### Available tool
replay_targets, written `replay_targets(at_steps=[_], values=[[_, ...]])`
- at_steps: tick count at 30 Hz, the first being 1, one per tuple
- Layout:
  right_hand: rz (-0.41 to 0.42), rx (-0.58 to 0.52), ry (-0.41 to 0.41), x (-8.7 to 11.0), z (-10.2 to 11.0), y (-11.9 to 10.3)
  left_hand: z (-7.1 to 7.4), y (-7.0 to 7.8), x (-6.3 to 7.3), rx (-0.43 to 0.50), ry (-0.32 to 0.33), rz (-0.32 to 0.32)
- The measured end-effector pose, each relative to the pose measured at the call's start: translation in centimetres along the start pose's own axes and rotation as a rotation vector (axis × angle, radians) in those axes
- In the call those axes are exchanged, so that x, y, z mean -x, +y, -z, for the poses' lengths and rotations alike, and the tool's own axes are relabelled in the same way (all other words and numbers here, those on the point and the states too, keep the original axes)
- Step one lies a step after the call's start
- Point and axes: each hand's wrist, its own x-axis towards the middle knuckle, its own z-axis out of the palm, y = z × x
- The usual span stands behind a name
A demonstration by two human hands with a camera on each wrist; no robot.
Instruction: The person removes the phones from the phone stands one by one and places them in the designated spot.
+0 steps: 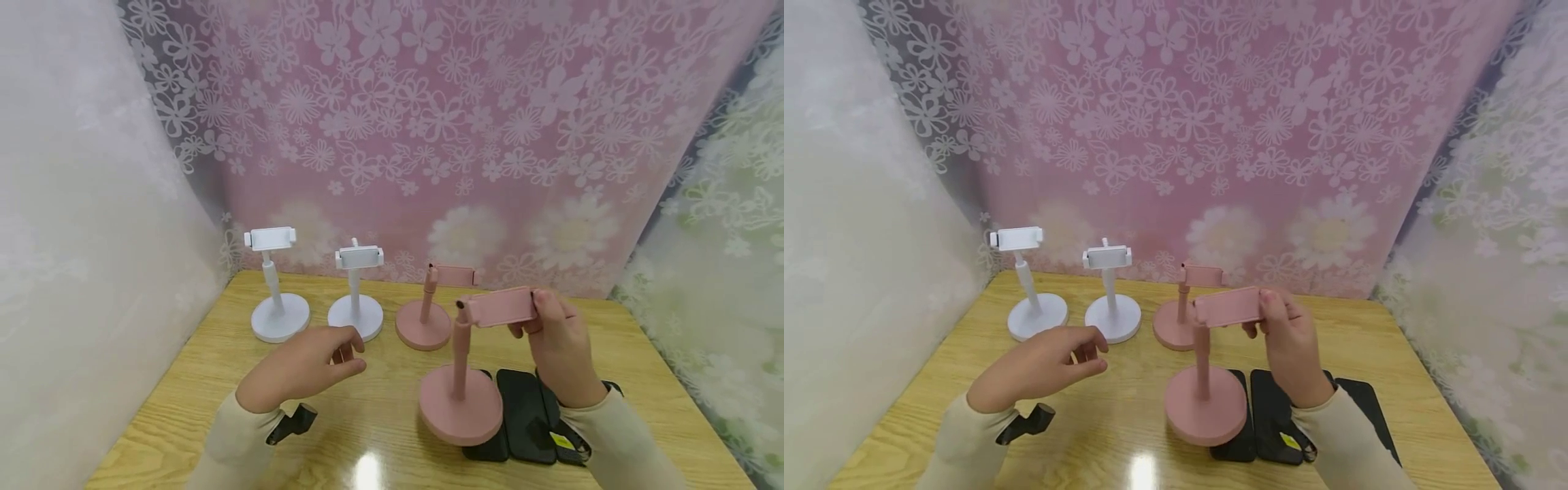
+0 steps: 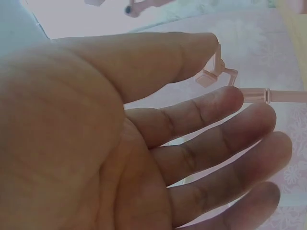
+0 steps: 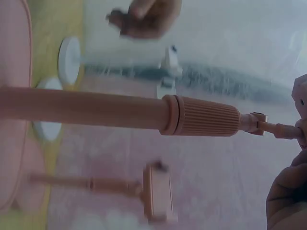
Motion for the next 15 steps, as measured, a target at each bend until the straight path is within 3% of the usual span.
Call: replay_targets(at_steps=[4, 11, 15], values=[[0.016, 0.120, 0.081, -1.0, 3.7, -0.3, 0.0, -0.2, 0.2, 0.011, -0.003, 0.008], [0.026, 0.589, 0.236, -1.8, 9.7, 2.5, -0.2, -0.3, 0.3, 0.038, -0.020, 0.006], [-0.017, 0.778, 0.280, -1.7, 12.0, 4.6, -0.2, -0.4, 0.2, 0.046, -0.029, 0.008]])
